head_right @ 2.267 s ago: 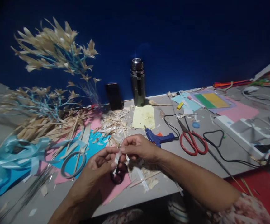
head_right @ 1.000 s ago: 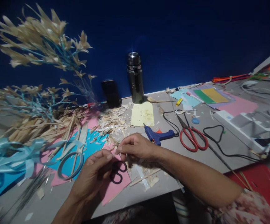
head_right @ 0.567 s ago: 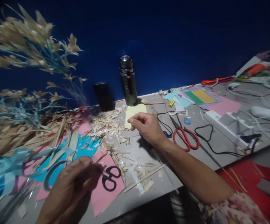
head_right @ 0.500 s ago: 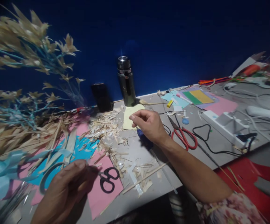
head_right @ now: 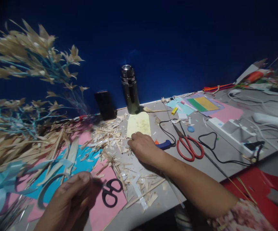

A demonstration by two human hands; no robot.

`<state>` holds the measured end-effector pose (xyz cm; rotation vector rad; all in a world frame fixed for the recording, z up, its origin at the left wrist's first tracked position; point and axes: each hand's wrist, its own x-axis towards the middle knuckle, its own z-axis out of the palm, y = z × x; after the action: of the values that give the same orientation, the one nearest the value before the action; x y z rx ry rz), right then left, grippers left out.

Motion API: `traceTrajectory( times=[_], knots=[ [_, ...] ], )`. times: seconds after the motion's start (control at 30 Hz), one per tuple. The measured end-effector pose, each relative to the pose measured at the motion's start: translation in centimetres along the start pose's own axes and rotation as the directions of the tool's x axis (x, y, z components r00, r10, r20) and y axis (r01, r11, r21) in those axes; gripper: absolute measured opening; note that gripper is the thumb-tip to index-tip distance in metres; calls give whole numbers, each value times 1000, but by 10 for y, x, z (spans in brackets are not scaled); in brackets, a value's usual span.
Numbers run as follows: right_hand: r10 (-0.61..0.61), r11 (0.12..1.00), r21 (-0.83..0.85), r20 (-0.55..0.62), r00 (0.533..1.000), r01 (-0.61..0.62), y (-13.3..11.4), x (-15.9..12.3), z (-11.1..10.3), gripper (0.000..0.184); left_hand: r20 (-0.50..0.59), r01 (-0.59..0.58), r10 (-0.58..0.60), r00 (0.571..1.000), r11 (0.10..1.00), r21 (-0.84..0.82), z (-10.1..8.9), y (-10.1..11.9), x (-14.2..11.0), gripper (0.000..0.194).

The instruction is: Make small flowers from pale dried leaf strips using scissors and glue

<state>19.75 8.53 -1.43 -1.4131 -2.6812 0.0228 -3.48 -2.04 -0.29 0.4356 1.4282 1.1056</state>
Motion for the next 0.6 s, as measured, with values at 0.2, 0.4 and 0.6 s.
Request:
traceTrajectory(
  times=[0.2,0.4,0.6],
  knots=[
    [7,1000,21,25,1000,-7,1,6,12,18,-10,-15,15,1000,1000,5,1,2,-6,31],
    [23,998,64,9,1000,-23,2,6,9,20,70,9,-6,997,999,-36,-1,-3,2,34],
    [-1,999,51,19,1000,0,1,7,9,21,102,19,-11,995,997,-79,1,-6,4,32]
  ],
)
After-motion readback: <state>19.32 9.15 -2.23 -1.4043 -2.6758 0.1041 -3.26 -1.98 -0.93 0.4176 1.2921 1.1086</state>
